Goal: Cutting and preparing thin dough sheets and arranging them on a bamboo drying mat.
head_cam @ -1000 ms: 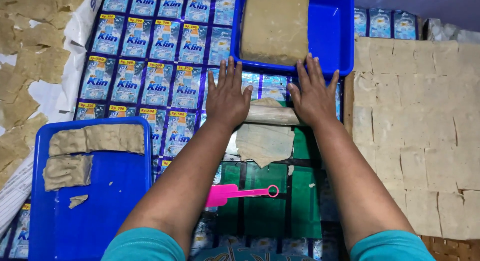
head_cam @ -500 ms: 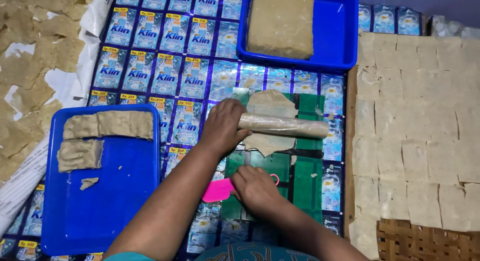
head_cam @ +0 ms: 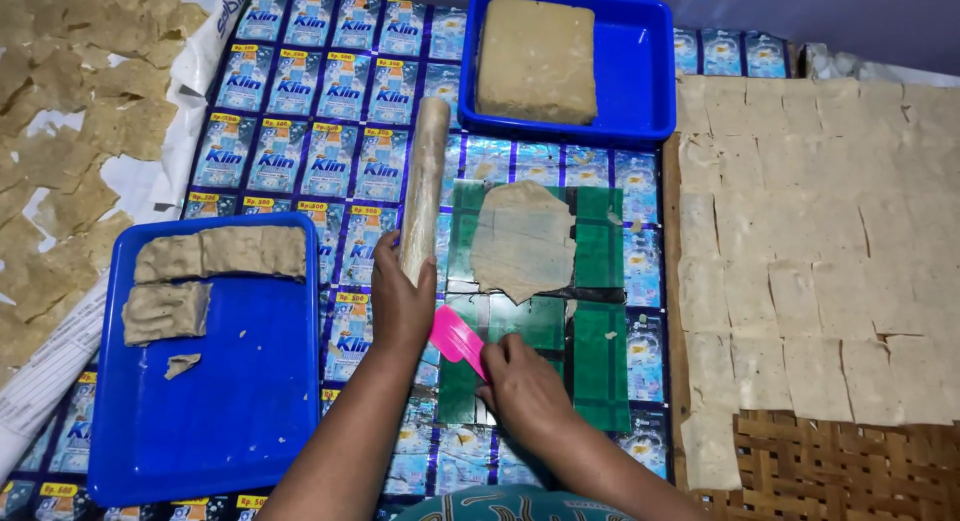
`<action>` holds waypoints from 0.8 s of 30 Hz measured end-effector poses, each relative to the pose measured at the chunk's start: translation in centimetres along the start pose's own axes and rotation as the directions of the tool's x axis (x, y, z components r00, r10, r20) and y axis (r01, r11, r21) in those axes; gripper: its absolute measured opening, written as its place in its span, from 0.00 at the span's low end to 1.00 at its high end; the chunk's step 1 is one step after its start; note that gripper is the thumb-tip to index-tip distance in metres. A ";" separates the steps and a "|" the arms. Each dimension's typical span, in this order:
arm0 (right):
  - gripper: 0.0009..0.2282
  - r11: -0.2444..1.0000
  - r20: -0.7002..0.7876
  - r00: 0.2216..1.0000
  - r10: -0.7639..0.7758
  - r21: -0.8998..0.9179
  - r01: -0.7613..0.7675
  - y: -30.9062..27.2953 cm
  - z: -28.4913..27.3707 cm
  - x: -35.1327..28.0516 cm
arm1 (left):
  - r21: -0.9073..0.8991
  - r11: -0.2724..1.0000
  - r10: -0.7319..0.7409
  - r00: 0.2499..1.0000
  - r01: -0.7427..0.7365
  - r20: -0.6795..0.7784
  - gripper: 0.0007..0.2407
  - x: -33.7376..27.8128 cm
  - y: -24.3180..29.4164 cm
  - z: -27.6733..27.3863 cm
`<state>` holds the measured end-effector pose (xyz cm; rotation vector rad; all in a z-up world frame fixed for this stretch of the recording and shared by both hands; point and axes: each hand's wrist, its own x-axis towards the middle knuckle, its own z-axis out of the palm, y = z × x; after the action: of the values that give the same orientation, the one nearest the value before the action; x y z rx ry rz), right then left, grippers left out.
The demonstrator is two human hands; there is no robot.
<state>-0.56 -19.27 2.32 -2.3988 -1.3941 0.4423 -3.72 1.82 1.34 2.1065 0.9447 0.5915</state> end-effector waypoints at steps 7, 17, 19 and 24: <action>0.25 0.981 -0.128 0.973 0.192 0.041 -0.188 -0.2 1.6 1.0 | -0.060 0.964 0.256 0.963 -0.261 -0.079 0.25 -0.6 -2.5 1.0; 0.12 0.963 -0.240 0.971 0.011 -0.260 -0.075 0.5 6.0 3.6 | -0.022 0.958 0.282 0.953 -0.286 -0.106 0.19 -0.7 -3.5 1.7; 0.04 0.885 -0.377 0.922 -0.094 -0.455 -0.096 0.5 6.5 3.5 | -0.014 0.957 0.288 0.951 -0.291 -0.110 0.19 -0.9 -3.5 1.7; 0.11 0.958 -0.159 0.971 0.179 -0.194 -0.209 1.6 4.8 2.2 | 0.001 0.958 0.286 0.953 -0.287 -0.100 0.18 -0.9 -3.5 1.6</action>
<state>-0.34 -17.47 -2.86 -2.6933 -1.2022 0.1752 -4.76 2.03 -2.43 2.2367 0.6871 0.8533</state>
